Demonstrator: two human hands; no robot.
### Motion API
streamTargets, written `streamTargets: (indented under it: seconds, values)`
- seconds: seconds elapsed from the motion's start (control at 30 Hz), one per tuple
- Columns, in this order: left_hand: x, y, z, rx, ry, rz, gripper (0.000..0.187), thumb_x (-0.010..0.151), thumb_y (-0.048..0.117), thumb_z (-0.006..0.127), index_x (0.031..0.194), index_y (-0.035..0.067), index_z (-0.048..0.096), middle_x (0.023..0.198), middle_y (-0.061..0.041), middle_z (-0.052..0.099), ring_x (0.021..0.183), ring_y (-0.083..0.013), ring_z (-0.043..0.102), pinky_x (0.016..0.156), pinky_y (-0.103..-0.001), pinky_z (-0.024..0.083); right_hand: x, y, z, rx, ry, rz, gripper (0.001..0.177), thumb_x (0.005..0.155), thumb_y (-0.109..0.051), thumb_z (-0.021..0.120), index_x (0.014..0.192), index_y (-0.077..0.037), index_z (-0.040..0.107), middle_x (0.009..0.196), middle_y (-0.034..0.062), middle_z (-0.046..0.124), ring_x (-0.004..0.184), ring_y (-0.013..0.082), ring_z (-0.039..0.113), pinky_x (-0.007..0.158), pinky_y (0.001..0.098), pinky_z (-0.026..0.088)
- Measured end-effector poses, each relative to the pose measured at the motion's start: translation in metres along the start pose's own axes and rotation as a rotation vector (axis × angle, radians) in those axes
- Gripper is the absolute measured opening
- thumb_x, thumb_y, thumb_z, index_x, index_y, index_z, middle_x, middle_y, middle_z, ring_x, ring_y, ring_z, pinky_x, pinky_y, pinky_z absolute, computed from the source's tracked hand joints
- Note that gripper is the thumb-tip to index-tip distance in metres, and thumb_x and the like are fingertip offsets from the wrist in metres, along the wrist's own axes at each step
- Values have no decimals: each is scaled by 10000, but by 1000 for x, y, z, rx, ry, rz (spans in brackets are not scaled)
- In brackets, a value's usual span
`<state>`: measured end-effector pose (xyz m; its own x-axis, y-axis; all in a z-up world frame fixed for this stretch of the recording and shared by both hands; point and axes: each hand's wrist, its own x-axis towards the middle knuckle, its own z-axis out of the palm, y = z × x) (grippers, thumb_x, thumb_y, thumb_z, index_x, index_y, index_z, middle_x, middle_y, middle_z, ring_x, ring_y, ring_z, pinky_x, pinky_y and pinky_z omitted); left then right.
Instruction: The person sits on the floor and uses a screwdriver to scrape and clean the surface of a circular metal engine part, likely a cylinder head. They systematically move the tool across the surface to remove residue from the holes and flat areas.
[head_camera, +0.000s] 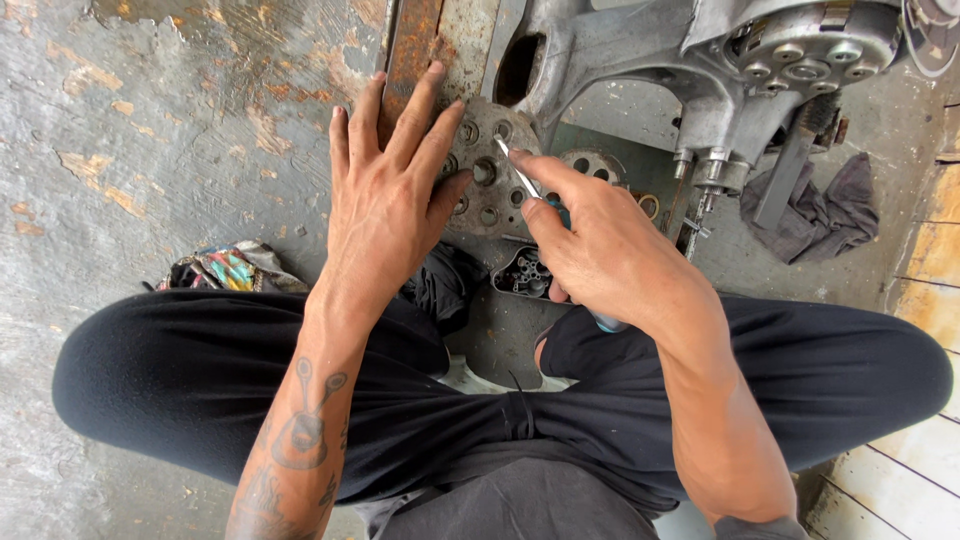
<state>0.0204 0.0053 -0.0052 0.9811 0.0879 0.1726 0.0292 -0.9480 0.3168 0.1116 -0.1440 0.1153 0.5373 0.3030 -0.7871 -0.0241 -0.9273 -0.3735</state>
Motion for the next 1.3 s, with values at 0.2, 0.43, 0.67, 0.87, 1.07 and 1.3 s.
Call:
streamTargets:
  seconds: [0.2, 0.43, 0.67, 0.87, 1.07, 1.3]
  values:
    - [1, 0, 2, -3, 1, -15, 503, 995, 348, 668, 1435, 151, 526, 1601, -31, 329, 1415, -430, 320, 1090, -662, 351, 11, 8, 3, 92, 57, -69, 576, 969, -253, 380, 1538, -229, 468, 560, 40, 563, 435, 182, 694, 617, 285, 525]
    - [-2, -1, 0, -19, -4, -4, 488, 1014, 335, 664, 1439, 145, 514, 1603, -36, 321, 1418, -430, 322, 1077, -647, 367, 0, -6, 8, -20, 105, -39, 552, 984, -243, 354, 1530, -229, 435, 491, 120, 650, 503, 226, 745, 652, 339, 527]
    - [0, 3, 4, 12, 19, -6, 486, 1015, 303, 688, 1439, 134, 522, 1609, -31, 307, 1417, -436, 307, 1067, -664, 369, 26, 28, -25, -457, 1, -203, 570, 1006, -294, 428, 1566, -391, 383, 572, 164, 545, 633, 340, 534, 728, 424, 404]
    - [0, 4, 5, -6, 18, -20, 497, 1001, 293, 697, 1432, 123, 517, 1604, -34, 314, 1417, -441, 296, 1075, -683, 335, 30, 16, -38, -742, -12, -218, 602, 1034, -149, 371, 1573, -415, 383, 946, 148, 624, 952, 397, 586, 775, 520, 443]
    - [-3, 3, 7, -56, -24, -48, 485, 1045, 318, 642, 1463, 122, 492, 1612, -29, 279, 1438, -444, 242, 1093, -747, 267, 26, 6, -37, -979, 15, -172, 859, 929, 115, 401, 1582, -440, 340, 1202, 184, 608, 1080, 388, 567, 868, 504, 443]
    - [-4, -4, 7, -56, -12, -7, 525, 1064, 386, 587, 1502, 126, 458, 1615, -56, 279, 1447, -440, 236, 1119, -695, 272, 14, 6, -34, -902, 88, -185, 830, 918, 133, 394, 1579, -369, 390, 1031, 153, 604, 994, 370, 519, 817, 490, 397]
